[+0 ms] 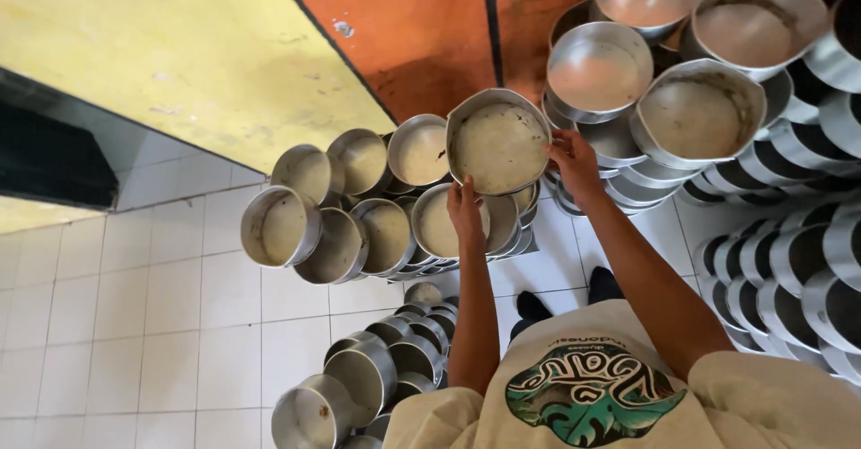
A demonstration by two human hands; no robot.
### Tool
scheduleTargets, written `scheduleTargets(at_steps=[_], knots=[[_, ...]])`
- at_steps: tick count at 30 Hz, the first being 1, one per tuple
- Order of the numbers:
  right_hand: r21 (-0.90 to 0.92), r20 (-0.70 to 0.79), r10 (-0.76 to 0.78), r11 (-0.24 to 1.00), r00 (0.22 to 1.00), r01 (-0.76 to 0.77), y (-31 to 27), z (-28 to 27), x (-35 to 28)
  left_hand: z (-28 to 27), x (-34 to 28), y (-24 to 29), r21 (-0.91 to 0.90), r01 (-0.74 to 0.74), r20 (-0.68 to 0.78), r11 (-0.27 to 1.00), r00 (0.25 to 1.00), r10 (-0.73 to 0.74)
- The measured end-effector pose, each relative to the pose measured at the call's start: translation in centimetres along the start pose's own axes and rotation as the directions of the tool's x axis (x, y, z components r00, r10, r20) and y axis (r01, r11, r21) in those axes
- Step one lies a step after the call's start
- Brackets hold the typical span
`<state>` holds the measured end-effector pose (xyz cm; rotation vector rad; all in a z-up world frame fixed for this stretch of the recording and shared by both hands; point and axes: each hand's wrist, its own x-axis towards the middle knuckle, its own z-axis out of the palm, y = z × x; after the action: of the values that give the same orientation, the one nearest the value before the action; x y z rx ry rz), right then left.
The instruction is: Organizing and stacking metal cake tins on the floor of a bakery kitchen.
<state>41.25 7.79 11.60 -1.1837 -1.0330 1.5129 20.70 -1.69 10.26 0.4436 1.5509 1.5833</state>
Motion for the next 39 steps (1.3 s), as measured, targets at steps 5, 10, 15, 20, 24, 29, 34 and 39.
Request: scheduleTargets(at_steps=[5, 10, 15, 20, 24, 29, 34, 39], knots=[[0.027, 0.012, -0.007, 1.000, 1.000, 0.006, 0.1, -2.3, 0.4, 1.4, 0.3, -1.5, -0.040, 0.007, 0.031, 0.999, 0.999, -0.006], [0.002, 0.006, -0.009, 1.000, 1.000, 0.009, -0.6, -4.1, 0.7, 3.3, 0.0, -1.1, -0.034, 0.028, 0.035, 0.999, 0.999, -0.026], [0.092, 0.021, -0.068, 0.994, 0.997, 0.066, -0.8, -6.4, 1.4, 5.4, -0.3, -1.6, -0.054, -0.068, 0.072, 0.996, 0.995, 0.072], [0.073, 0.024, -0.065, 0.995, 0.998, 0.063, -3.7, -8.4, 0.8, 7.7, -1.0, -1.8, -0.083, -0.098, 0.120, 0.992, 0.987, 0.108], [0.085, -0.012, -0.079, 0.993, 0.997, 0.079, -3.9, -10.7, 1.1, 10.0, -1.1, -2.8, -0.046, -0.045, 0.112, 0.998, 0.992, 0.050], [0.137, -0.027, -0.087, 0.986, 0.996, 0.090, -5.2, -14.0, 1.1, 13.5, -3.1, -1.7, -0.011, -0.041, 0.148, 0.999, 0.988, 0.042], [0.132, -0.088, -0.018, 0.991, 0.996, 0.029, -6.9, -17.1, 1.1, 16.3, -2.0, -4.5, -0.051, -0.039, 0.196, 0.998, 0.979, 0.049], [0.132, -0.082, -0.128, 0.982, 0.988, 0.138, -6.5, -20.3, 1.7, 19.0, -3.1, -4.5, 0.033, -0.067, 0.222, 0.997, 0.973, 0.058]])
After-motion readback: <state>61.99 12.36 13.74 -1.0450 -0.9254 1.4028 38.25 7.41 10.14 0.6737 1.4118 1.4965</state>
